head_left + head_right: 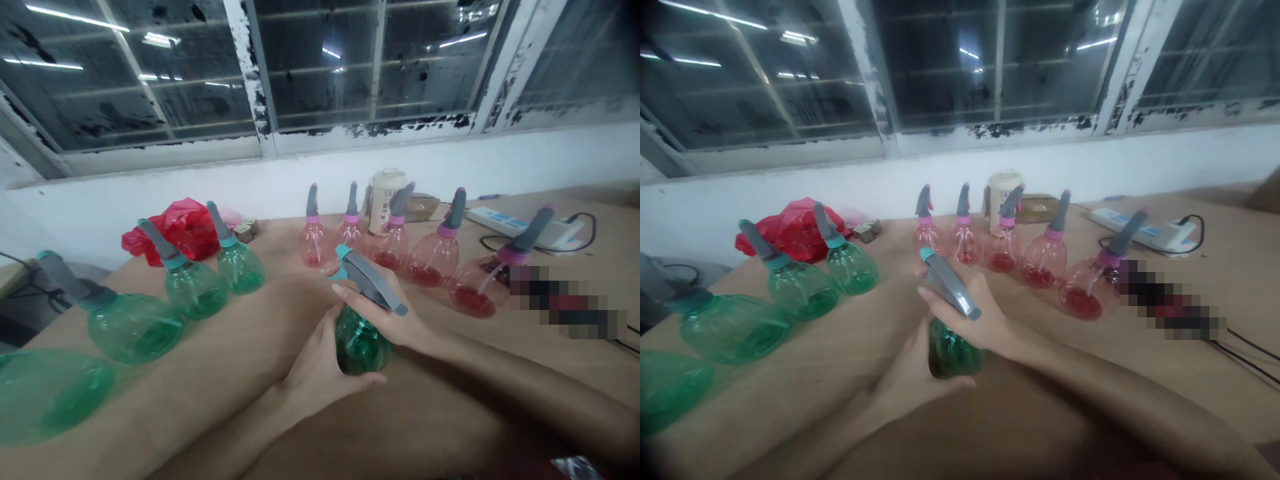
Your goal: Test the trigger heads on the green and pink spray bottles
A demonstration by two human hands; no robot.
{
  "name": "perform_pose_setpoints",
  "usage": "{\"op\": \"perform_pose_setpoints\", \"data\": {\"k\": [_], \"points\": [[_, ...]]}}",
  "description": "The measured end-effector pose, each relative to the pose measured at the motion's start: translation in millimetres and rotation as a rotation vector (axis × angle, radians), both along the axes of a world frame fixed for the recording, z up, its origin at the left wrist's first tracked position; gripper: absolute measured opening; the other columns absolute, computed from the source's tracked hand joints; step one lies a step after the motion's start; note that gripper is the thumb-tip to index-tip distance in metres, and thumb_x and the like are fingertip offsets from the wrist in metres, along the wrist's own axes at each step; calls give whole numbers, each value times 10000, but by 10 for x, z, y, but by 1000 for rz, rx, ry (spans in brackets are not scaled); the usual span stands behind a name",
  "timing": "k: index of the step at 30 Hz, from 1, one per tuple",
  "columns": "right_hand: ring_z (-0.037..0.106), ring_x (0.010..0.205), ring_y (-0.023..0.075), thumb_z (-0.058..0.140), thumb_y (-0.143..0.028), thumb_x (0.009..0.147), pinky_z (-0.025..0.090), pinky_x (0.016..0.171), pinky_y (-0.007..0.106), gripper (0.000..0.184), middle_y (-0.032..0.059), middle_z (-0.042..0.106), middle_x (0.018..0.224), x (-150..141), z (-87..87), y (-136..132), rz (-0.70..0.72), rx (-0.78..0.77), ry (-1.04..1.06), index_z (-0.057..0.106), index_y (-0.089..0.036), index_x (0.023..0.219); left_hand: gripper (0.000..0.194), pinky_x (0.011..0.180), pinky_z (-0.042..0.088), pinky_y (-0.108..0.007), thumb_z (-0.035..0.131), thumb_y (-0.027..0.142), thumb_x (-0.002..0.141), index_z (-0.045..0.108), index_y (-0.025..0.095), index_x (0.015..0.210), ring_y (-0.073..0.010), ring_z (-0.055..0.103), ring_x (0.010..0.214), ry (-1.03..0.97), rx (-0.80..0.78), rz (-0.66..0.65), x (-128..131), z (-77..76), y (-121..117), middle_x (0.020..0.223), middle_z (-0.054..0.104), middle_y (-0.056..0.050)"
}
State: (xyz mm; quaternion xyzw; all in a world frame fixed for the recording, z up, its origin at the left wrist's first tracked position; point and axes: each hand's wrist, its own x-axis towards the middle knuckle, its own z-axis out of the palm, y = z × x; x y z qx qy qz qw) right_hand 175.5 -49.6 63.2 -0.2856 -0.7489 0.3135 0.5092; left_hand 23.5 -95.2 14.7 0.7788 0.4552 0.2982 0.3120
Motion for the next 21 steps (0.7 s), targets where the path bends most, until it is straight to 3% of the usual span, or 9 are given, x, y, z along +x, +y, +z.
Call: {"op": "perform_pose_setpoints", "data": {"k": [6,21], "points": [[639,840,202,585,-302,830,503,804,377,225,-4,622,740,12,-9,-4,-15,-9,-23,596,-221,1040,1054,1030,330,-609,776,484,598,151,238,1410,-389,342,1316,-20,-13,-5,-2,-16,19,1421,357,-167],[630,1006,212,598,-277,816,482,907,397,265,47,680,1035,5,34,-20,5,-15,8,594,-223,1075,1021,1044,342,-571,753,488,626,148,249,1413,-381,338,1321,-12,7,-19,2,28,-1,1428,356,-139]]}}
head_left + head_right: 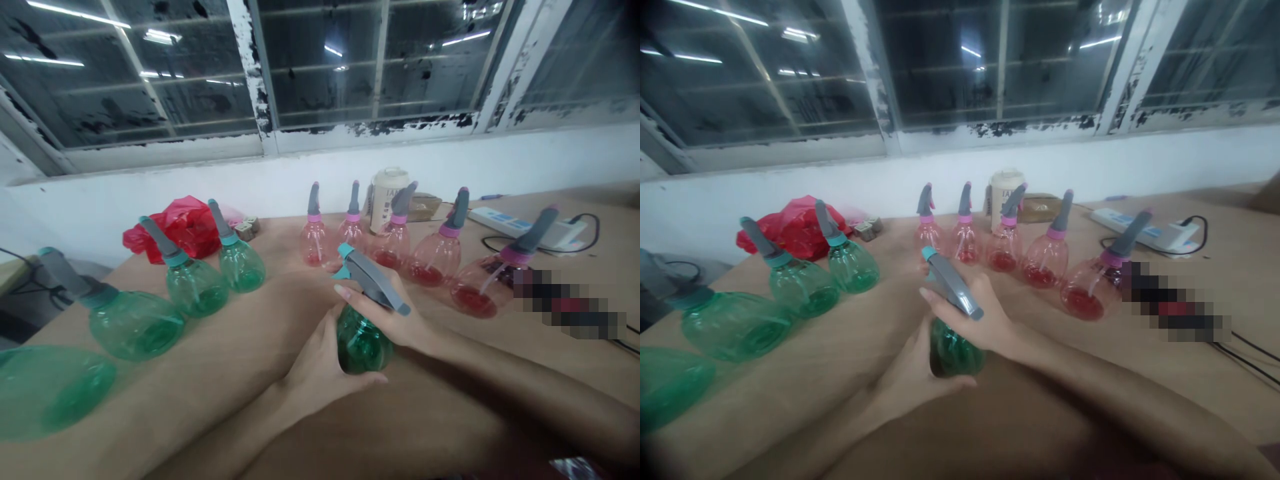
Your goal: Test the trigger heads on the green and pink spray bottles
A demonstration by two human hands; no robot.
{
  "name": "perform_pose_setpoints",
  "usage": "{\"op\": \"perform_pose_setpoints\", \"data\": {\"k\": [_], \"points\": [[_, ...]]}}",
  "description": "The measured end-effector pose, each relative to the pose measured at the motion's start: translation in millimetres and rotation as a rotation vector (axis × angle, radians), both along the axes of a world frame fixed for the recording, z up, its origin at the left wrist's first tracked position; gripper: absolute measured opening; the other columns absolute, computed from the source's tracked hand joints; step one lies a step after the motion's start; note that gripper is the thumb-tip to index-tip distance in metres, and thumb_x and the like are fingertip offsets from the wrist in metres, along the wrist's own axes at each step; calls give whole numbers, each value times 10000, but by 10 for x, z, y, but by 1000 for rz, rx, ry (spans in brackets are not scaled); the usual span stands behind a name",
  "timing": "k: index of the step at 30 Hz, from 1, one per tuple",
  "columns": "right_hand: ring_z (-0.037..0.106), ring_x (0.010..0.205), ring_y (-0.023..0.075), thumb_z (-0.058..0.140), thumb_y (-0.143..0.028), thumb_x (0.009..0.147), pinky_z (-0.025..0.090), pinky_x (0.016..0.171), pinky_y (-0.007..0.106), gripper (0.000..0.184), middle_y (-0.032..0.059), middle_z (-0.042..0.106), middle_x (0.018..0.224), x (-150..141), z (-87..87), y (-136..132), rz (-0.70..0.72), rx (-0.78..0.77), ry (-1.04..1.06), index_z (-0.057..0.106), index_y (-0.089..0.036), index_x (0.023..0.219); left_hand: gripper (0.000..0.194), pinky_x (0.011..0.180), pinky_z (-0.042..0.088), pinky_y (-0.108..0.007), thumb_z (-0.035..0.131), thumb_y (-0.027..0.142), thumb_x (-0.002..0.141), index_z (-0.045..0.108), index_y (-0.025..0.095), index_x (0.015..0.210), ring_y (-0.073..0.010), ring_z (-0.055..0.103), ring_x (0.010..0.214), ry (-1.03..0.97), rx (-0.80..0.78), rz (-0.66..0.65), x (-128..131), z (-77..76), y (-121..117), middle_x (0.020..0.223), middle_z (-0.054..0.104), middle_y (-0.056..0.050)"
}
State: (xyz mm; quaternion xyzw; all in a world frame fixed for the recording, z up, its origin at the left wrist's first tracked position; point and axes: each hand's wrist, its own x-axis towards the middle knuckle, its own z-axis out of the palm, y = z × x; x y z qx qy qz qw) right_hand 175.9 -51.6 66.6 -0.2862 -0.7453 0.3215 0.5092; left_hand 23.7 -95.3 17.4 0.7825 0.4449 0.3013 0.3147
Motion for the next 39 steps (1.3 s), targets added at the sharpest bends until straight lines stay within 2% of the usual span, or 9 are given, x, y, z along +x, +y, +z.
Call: {"op": "perform_pose_setpoints", "data": {"k": [3,6,8,10,14,17,20,26,39], "points": [[635,944,193,594,-249,809,488,872,367,204,37,670,986,-2,48,-5,5,-1,-27,595,-218,1011,1017,1057,336,-559,746,488,635,140,253,1417,-380,324,1329,28,-14,11,4,37,-7,1439,347,-125],[605,665,132,572,-267,825,500,646,291,104,-17,622,750,-1,82,-6,17,-12,-73,579,-211,912,1031,1091,284,-564,755,480,632,130,262,1422,-372,267,1359,38,-5,5,7,58,-7,1472,298,-123],[515,517,93,567,-291,833,435,513,249,88,-59,531,605,1,93,-8,11,-19,-83,558,-204,833,1034,1101,274,-562,761,474,630,129,267,1422,-362,268,1362,34,-6,-4,5,53,-6,1473,298,-122],[450,465,78,565,-305,834,377,462,234,140,-78,455,540,3,100,-14,-4,-16,-87,524,-203,746,1034,1101,286,-551,763,479,625,136,272,1420,-357,285,1356,24,9,0,0,33,-4,1466,312,-114],[449,484,80,553,-290,838,385,492,242,168,-73,449,555,4,99,-18,-11,-3,-94,500,-210,701,1037,1086,314,-546,763,480,624,127,286,1419,-361,304,1344,21,29,-7,-7,-15,-3,1459,324,-102],[552,596,114,564,-270,823,460,602,276,55,-40,563,668,3,77,-7,17,-29,-57,561,-216,834,1032,1064,335,-557,773,496,605,158,269,1402,-366,331,1327,19,31,8,2,-36,-2,1433,351,-122],[607,722,152,579,-265,807,487,698,314,153,4,629,812,6,52,-4,16,-50,-36,586,-215,951,1012,1038,353,-570,772,495,605,181,259,1392,-364,358,1312,15,34,39,18,-44,-5,1419,363,-142],[575,637,131,582,-271,800,475,629,294,210,-7,624,775,9,62,-21,5,-55,-48,598,-202,998,1017,1042,353,-560,781,477,596,188,246,1390,-359,356,1314,-3,37,53,29,-40,-16,1404,385,-142],[571,630,132,569,-269,812,471,631,292,196,-3,618,776,18,54,-15,16,-38,-57,583,-196,993,971,1060,316,-580,754,513,619,203,256,1376,-366,345,1314,9,47,59,27,-24,-18,1398,382,-129]]}}
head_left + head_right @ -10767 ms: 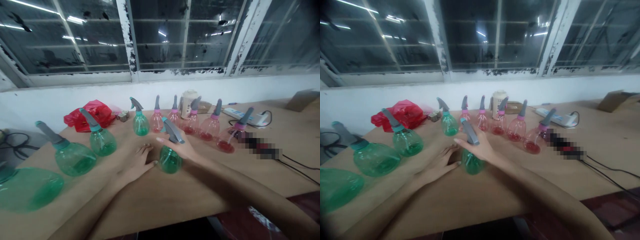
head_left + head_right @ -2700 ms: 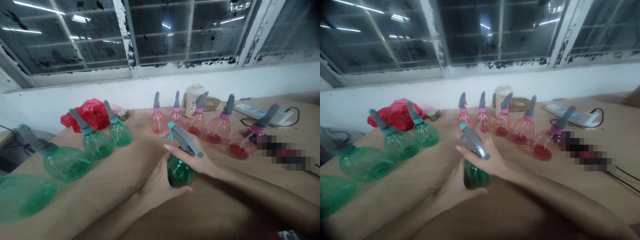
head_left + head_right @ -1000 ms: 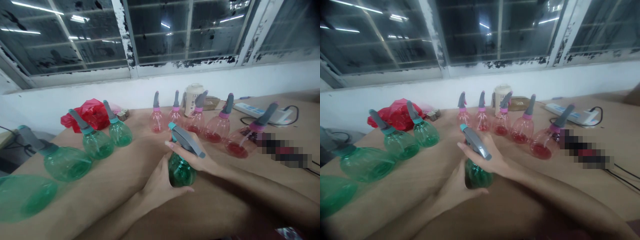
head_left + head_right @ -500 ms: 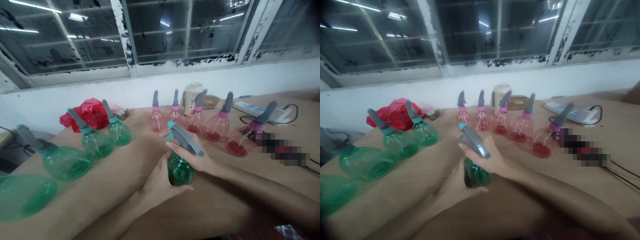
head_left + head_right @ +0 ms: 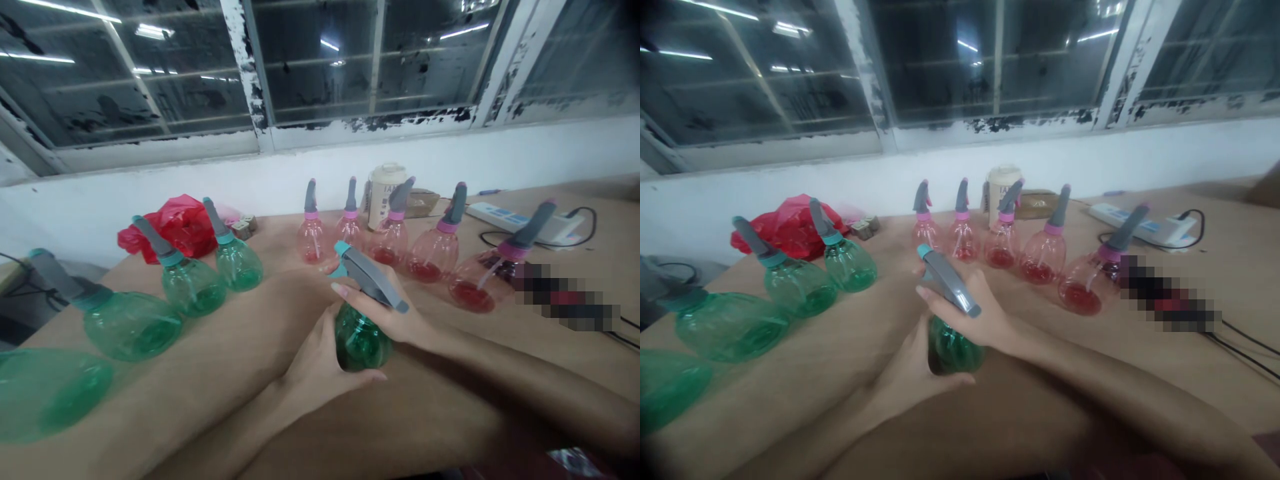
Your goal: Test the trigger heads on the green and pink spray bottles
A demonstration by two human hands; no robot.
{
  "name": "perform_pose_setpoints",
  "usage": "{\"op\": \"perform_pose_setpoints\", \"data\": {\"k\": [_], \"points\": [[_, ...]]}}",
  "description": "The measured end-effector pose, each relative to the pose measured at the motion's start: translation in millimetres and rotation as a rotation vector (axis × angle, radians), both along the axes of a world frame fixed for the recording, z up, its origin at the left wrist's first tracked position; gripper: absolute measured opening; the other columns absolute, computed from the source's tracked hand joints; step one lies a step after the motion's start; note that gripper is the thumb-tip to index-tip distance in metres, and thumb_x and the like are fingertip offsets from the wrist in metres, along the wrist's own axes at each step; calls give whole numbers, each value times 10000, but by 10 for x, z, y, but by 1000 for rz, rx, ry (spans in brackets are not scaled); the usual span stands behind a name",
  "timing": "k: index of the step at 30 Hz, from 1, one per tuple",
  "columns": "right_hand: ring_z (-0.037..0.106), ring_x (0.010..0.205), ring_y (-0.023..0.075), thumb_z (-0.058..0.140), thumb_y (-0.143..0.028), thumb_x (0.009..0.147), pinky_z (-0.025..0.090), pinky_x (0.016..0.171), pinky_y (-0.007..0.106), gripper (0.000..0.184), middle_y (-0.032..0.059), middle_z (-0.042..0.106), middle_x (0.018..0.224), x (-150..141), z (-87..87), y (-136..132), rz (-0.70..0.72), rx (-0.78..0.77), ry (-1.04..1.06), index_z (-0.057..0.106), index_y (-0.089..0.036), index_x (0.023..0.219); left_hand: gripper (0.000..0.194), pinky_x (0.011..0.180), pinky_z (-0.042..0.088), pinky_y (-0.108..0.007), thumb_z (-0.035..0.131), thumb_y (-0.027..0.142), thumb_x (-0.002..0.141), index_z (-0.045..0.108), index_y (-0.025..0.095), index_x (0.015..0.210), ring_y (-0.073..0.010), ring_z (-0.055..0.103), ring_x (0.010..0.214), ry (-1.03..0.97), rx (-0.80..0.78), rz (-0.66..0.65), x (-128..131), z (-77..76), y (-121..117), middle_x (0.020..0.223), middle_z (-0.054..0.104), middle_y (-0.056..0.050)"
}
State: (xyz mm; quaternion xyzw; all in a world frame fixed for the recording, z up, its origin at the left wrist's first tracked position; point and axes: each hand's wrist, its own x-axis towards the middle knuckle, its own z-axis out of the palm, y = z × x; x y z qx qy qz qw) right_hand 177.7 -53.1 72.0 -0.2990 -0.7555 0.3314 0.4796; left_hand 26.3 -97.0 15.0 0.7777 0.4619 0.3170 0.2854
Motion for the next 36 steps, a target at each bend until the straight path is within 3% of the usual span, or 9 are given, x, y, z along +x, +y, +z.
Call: {"op": "perform_pose_setpoints", "data": {"k": [4,9,13,20,24,29,36], "points": [[569,599,133,574,-289,815,484,655,310,208,-11,612,739,3,-16,4,1,-5,1,582,-209,1007,984,1031,362,-569,748,510,626,185,247,1389,-384,361,1301,3,-22,-18,-10,-12,3,1383,402,-130],[597,662,133,574,-270,814,480,659,292,175,-3,624,766,2,-11,22,1,26,-7,591,-195,971,1024,1057,323,-580,769,491,611,163,261,1404,-367,355,1309,-13,26,-3,-6,-40,2,1415,364,-133],[545,570,102,580,-296,811,447,561,254,113,-34,583,655,-19,21,32,-24,34,-21,580,-190,850,1050,1097,277,-565,764,483,625,130,260,1431,-370,293,1345,-14,38,-14,9,-6,-5,1439,338,-128],[442,453,69,592,-308,813,362,457,228,221,-72,469,516,-45,13,14,-69,44,-8,500,-191,650,1087,1082,300,-566,764,491,627,78,264,1439,-352,302,1346,20,29,-45,-8,-7,5,1448,328,-133],[544,545,103,590,-298,815,438,546,256,114,-41,559,618,-20,9,6,-20,20,6,573,-186,802,1052,1068,318,-566,755,515,627,109,270,1420,-346,324,1336,31,14,-26,-12,-36,1,1438,345,-128],[616,711,158,578,-308,820,480,695,313,230,10,638,791,0,-23,1,-22,-3,12,590,-189,1016,1006,1044,338,-582,764,523,604,194,254,1388,-368,371,1300,20,10,21,-2,-51,-9,1393,391,-140],[544,620,130,591,-308,799,442,608,294,123,-26,550,681,-25,-54,-5,-117,73,26,543,-196,817,991,1042,350,-567,773,491,610,199,247,1379,-349,383,1294,7,19,1,-6,-27,-3,1374,405,-139]]}}
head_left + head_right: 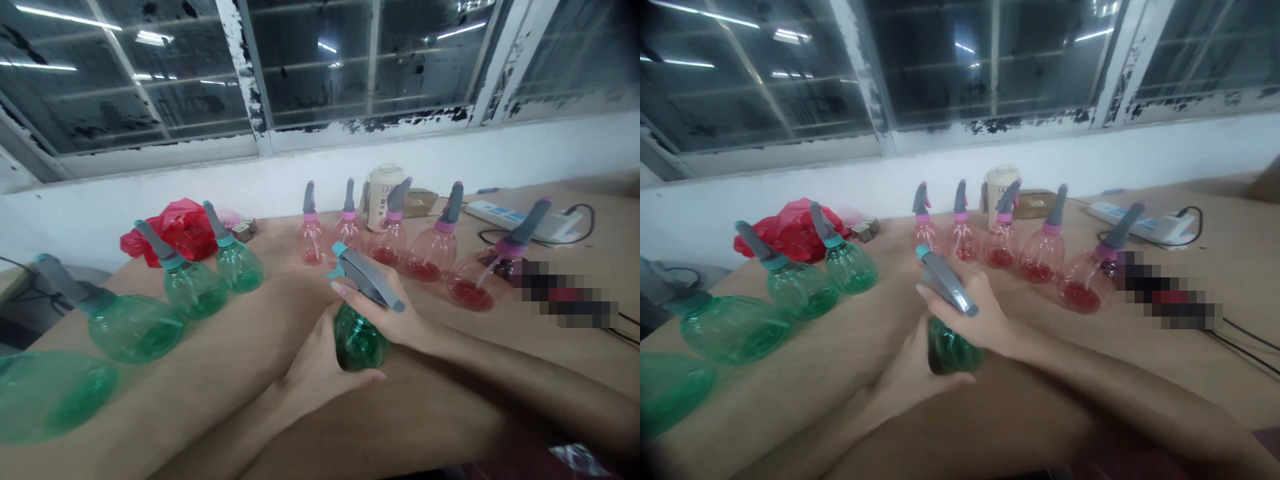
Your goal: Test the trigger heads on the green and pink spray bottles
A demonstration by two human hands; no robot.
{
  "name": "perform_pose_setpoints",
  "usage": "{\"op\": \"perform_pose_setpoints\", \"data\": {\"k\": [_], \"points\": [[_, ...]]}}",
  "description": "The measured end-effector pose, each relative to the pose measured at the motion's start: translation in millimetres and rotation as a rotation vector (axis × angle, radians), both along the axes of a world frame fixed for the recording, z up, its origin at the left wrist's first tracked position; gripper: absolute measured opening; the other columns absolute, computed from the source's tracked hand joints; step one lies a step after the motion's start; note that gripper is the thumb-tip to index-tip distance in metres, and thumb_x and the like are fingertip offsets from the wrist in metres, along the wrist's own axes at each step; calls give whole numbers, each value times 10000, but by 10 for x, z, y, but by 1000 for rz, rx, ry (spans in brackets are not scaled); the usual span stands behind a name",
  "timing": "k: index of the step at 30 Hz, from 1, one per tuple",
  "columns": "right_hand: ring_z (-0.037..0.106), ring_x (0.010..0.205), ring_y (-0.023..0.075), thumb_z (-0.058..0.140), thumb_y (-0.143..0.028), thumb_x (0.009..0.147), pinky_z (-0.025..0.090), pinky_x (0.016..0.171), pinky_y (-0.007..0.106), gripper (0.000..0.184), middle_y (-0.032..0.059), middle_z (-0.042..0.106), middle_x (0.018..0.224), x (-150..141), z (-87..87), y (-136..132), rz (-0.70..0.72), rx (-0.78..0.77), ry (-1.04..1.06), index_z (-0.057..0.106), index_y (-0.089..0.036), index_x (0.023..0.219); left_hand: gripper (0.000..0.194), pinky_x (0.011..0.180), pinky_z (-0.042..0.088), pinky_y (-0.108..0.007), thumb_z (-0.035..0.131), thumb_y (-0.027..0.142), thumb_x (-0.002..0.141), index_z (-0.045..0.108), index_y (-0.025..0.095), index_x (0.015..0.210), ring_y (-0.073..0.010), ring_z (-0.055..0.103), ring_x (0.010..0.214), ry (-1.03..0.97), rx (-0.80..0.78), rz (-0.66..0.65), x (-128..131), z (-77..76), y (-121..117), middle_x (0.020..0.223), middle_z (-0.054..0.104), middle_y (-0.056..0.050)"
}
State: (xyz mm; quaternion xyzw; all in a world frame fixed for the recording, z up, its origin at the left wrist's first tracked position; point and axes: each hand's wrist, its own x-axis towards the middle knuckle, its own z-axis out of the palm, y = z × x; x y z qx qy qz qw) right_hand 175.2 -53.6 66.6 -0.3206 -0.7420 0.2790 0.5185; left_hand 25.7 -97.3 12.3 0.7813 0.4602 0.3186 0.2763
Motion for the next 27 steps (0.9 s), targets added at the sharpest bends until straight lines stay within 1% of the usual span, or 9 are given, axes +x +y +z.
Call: {"op": "perform_pose_setpoints", "data": {"k": [5,10,12,14,16,19,22,24,27], "points": [[555,649,131,581,-304,811,445,627,295,129,-12,577,734,4,-8,-5,16,10,9,553,-188,859,972,1041,350,-573,766,488,615,210,246,1375,-352,381,1293,-10,-13,4,3,1,1,1386,396,-135],[531,597,132,578,-309,817,432,575,290,123,-30,537,652,9,-28,-13,10,-2,10,535,-201,778,976,1049,339,-578,771,492,610,213,253,1375,-355,369,1300,-32,-8,-13,6,9,6,1381,399,-134],[572,657,150,574,-302,822,462,623,303,104,-16,573,694,9,-26,-13,22,-6,18,565,-202,852,979,1046,341,-580,770,496,611,211,251,1376,-358,374,1295,-37,-11,-12,6,9,5,1382,394,-139],[608,732,166,571,-288,823,486,696,321,166,4,620,774,10,-12,-9,45,-19,20,582,-203,965,981,1054,325,-586,771,495,611,211,243,1377,-362,377,1292,-31,-12,-7,7,5,2,1381,392,-145],[621,749,166,574,-274,815,492,720,327,207,18,642,825,12,13,0,62,-22,10,585,-197,1007,982,1062,306,-594,770,492,611,214,240,1380,-366,374,1293,-18,-5,2,8,2,0,1377,400,-145],[607,689,141,573,-267,810,483,646,295,156,12,640,810,8,58,14,77,5,-14,592,-186,942,1006,1063,303,-593,762,507,611,195,246,1400,-371,364,1300,5,7,12,7,7,1,1379,402,-142],[548,573,103,575,-278,816,441,549,253,97,-30,587,682,-7,84,21,69,20,-13,568,-183,836,1034,1061,308,-586,756,519,617,161,249,1418,-371,346,1313,22,-5,-2,0,21,12,1388,390,-147],[489,502,81,582,-296,817,403,502,238,143,-56,528,602,-20,83,24,57,27,1,525,-186,744,1019,1053,318,-587,756,506,625,169,248,1416,-369,351,1310,19,-19,-17,-4,22,18,1386,391,-148],[449,482,73,582,-322,821,374,488,240,215,-65,493,576,-36,66,34,44,36,12,479,-195,681,979,1045,338,-567,764,478,630,205,249,1400,-348,382,1291,-4,-11,-14,-3,11,16,1375,409,-136]]}}
